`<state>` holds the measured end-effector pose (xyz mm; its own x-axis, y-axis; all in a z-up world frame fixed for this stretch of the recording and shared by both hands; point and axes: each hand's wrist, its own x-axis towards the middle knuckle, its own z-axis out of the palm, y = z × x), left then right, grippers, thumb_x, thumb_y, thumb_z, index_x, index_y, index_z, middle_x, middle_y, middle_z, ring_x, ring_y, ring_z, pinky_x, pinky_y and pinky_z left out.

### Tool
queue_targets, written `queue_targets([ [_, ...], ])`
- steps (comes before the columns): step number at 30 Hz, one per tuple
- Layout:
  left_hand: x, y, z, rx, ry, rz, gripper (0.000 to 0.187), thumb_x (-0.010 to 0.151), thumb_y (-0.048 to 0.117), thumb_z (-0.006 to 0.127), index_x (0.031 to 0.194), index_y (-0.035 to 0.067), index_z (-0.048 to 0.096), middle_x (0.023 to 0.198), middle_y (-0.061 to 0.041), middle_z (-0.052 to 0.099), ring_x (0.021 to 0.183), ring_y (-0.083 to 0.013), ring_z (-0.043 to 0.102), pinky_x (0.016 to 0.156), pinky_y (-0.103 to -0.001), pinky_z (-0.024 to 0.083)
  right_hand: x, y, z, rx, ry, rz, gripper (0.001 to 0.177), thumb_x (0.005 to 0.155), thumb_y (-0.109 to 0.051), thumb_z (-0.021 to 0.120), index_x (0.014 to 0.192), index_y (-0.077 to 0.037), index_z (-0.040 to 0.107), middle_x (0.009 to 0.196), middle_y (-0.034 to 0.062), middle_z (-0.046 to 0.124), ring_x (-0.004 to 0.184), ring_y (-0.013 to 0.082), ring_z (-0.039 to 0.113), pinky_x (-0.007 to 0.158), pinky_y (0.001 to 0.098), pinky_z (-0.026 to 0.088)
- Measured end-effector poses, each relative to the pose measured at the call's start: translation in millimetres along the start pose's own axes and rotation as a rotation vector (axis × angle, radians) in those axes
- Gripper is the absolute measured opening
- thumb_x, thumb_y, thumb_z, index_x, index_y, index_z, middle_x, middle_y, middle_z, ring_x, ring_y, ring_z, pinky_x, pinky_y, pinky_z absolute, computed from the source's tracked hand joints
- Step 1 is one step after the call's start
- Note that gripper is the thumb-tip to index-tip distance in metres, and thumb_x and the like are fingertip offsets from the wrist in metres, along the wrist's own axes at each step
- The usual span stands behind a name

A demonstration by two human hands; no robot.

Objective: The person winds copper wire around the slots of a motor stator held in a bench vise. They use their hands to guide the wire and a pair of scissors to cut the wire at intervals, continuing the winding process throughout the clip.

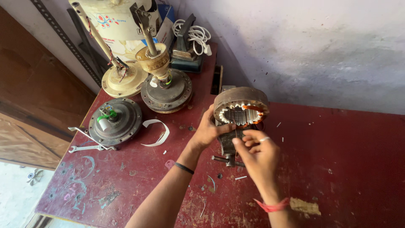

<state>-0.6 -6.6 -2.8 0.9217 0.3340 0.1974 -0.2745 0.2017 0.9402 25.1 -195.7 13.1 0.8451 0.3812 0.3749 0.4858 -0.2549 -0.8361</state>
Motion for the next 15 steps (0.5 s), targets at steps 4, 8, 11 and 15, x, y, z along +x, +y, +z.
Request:
queue_targets([
  [4, -1.8, 11.0, -4.1, -0.061, -0.068, 0.036, 0.064, 0.075, -0.004, 0.081, 0.135, 0.001, 0.058, 0.125, -0.009, 0.065, 0.12, -0.0201, 0.06, 0.105, -0.035, 0.05, 4.4, -20.7, 8.3, -0.212, -0.009, -0.089, 0.029, 0.079, -0.02, 0.083, 0.1, -0.003, 0.075, 0.081, 0.0087, 0.072, 0.064, 0.0133, 0.063, 0.055, 0.0279, 0.054],
  [8, -12.3, 7.6, -0.9, -0.205, 0.077, 0.069, 0.065, 0.072, -0.009, 0.071, 0.135, 0.005, 0.058, 0.131, -0.009, 0.061, 0.122, -0.0204, 0.058, 0.103, -0.035, 0.05, 0.0, -25.7, 10.9, -0.048, -0.055, 0.135, 0.012, 0.09, -0.018, 0.072, 0.095, -0.007, 0.073, 0.078, 0.0051, 0.071, 0.058, 0.0115, 0.063, 0.047, 0.0282, 0.052],
  [11, -27.1, -4.3, 1.2, -0.157, 0.439, 0.084, 0.056, 0.076, -0.007, 0.064, 0.13, 0.004, 0.061, 0.13, -0.011, 0.061, 0.122, -0.0236, 0.057, 0.103, -0.035, 0.049, -18.0, -15.6, 9.0, 0.116, -0.009, 0.127, 0.01, 0.095, -0.018, 0.066, 0.093, -0.008, 0.068, 0.074, 0.0022, 0.068, 0.056, 0.0091, 0.059, 0.046, 0.0239, 0.047],
  [15, -53.5, -12.3, -2.3, -0.001, 0.66, 0.103, 0.045, 0.077, -0.005, 0.059, 0.122, 0.0, 0.061, 0.12, -0.013, 0.057, 0.116, -0.0283, 0.055, 0.09, -0.041, 0.047, -65.1, 5.7, -4.6, 0.235, 0.087, 0.102, 0.012, 0.095, -0.02, 0.064, 0.089, -0.01, 0.066, 0.066, 0.0006, 0.06, 0.052, 0.0078, 0.049, 0.042, 0.0222, 0.037],
])
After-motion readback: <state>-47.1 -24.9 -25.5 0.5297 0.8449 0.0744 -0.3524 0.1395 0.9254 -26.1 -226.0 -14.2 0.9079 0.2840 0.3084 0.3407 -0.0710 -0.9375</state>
